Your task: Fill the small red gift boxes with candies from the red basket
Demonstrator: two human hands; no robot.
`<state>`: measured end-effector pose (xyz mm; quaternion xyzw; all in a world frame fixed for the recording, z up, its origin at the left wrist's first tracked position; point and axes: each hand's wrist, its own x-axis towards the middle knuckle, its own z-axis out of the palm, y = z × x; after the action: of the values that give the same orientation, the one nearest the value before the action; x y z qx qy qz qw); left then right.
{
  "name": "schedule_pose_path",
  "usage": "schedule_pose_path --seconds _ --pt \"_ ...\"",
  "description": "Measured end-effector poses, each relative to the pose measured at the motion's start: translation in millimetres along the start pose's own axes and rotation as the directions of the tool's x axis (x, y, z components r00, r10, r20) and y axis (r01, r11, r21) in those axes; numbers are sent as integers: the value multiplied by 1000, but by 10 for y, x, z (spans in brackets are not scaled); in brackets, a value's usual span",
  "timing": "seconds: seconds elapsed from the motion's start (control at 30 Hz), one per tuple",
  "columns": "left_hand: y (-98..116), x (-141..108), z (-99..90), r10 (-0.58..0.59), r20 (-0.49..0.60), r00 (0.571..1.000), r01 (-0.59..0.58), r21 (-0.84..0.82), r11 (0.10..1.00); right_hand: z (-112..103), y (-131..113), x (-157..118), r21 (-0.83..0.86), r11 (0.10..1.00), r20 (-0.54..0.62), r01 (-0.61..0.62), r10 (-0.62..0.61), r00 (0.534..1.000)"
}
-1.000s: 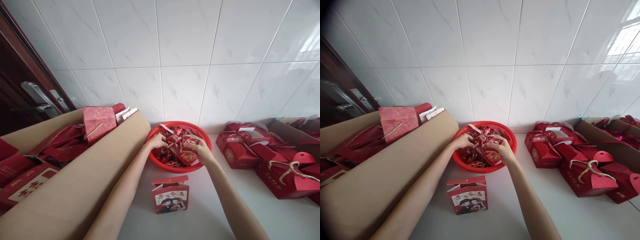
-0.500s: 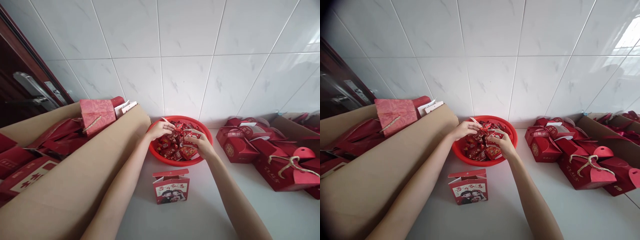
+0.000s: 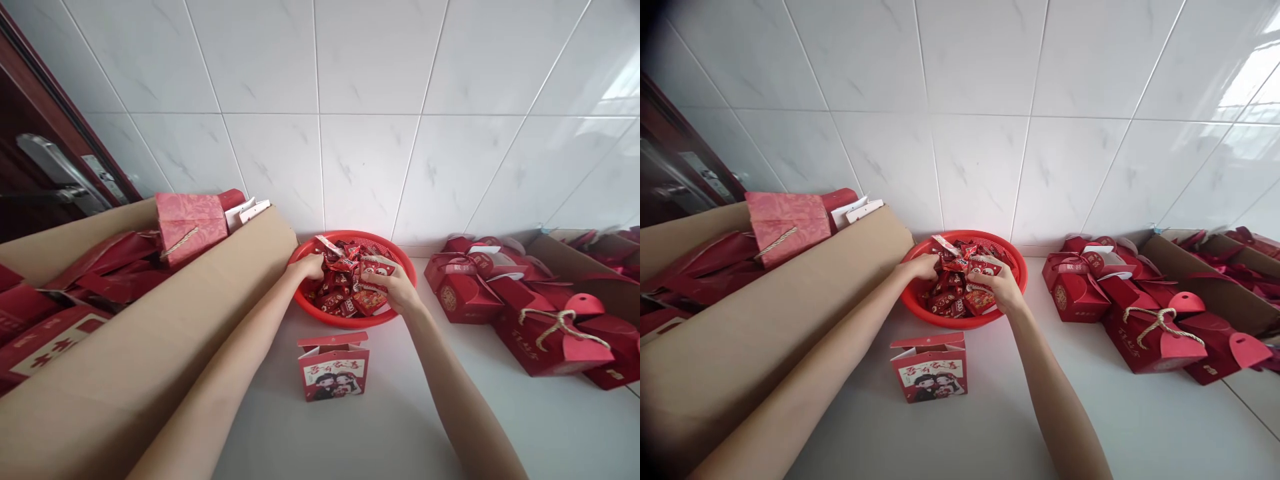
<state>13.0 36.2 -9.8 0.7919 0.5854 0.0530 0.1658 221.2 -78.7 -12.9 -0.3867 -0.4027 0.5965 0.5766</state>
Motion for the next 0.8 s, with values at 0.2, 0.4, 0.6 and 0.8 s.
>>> schedule_pose_path --seconds 0.2,0.4,0.6,0.8 --pt "47 -44 46 -10 45 999 18 -188 982 -20 15 14 19 1000 19 15 -16 1000" --pt "40 -268 9 -48 63 997 78 -724 685 -31 38 24 56 998 11 16 -17 1000" --pt "87 -401 53 41 -42 998 -56 -883 465 -29 32 16 30 999 16 15 -15 1000" --pt "245 -368 158 176 -254 951 -309 -760 572 -8 -3 -7 45 999 23 0 -1 1000"
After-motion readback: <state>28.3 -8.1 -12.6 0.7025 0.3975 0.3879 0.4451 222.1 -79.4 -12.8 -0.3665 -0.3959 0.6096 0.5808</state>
